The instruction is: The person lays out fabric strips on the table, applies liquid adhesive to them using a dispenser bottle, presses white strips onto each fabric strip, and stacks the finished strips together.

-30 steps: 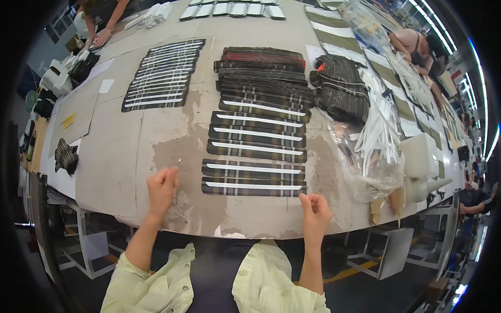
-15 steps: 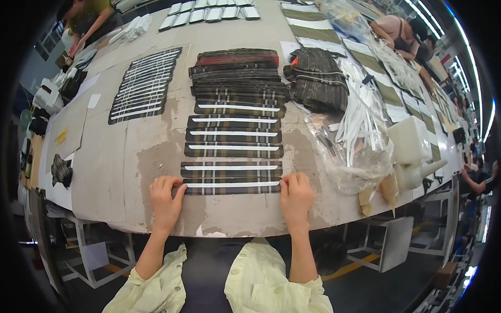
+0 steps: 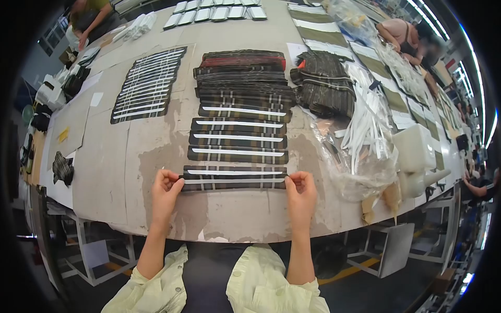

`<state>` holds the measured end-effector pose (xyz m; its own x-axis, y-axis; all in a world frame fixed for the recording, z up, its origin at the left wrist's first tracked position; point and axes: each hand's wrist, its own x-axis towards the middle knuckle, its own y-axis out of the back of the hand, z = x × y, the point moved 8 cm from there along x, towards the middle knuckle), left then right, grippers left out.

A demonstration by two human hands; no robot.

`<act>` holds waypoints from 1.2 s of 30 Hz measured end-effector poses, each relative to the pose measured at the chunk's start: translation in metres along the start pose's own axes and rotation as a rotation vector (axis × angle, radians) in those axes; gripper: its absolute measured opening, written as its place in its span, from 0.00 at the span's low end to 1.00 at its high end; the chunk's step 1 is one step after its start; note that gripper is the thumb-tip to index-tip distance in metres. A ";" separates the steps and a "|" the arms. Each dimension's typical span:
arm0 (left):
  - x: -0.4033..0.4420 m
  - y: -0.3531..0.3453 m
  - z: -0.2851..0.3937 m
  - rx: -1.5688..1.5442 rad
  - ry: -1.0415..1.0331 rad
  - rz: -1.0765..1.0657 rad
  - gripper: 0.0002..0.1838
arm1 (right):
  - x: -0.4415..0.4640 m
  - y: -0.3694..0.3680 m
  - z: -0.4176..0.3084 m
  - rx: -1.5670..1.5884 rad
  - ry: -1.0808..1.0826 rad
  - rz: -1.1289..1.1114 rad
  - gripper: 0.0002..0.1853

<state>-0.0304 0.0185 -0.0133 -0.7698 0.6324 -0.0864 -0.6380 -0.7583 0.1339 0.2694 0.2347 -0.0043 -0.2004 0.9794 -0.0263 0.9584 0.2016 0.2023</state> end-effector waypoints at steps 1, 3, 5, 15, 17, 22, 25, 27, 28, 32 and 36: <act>0.005 -0.001 -0.003 -0.013 0.039 -0.014 0.08 | 0.002 -0.002 0.002 0.000 0.000 -0.002 0.07; 0.007 0.000 -0.007 0.020 0.040 0.006 0.07 | 0.005 -0.004 0.006 0.010 -0.011 -0.001 0.06; 0.007 -0.003 0.001 0.111 0.002 0.031 0.07 | 0.003 -0.007 -0.001 -0.122 0.056 0.040 0.05; 0.007 -0.014 0.021 0.429 -0.158 0.081 0.08 | 0.001 -0.019 -0.015 -0.460 0.259 0.085 0.07; 0.007 -0.015 0.020 0.449 -0.198 0.097 0.08 | 0.001 -0.022 -0.016 -0.499 0.279 0.089 0.07; 0.009 -0.015 0.026 0.513 -0.185 0.087 0.10 | 0.003 -0.026 -0.019 -0.619 0.318 0.073 0.07; 0.011 -0.014 0.028 0.540 -0.164 0.060 0.11 | 0.006 -0.024 -0.013 -0.602 0.235 0.048 0.06; 0.014 -0.013 0.029 0.550 -0.159 0.047 0.11 | 0.008 -0.022 -0.011 -0.578 0.281 0.057 0.04; 0.016 -0.014 0.028 0.536 -0.152 0.009 0.10 | 0.010 -0.021 -0.010 -0.578 0.284 0.052 0.04; 0.024 -0.013 0.024 0.564 -0.138 -0.087 0.08 | 0.012 -0.019 -0.006 -0.507 0.203 0.013 0.04; 0.023 -0.010 0.022 0.533 -0.143 -0.067 0.07 | 0.006 -0.019 -0.015 -0.447 0.334 0.066 0.05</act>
<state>-0.0412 0.0437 0.0053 -0.6936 0.7201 0.0177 -0.5593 -0.5540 0.6167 0.2473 0.2365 0.0065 -0.2658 0.9172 0.2970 0.8059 0.0423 0.5905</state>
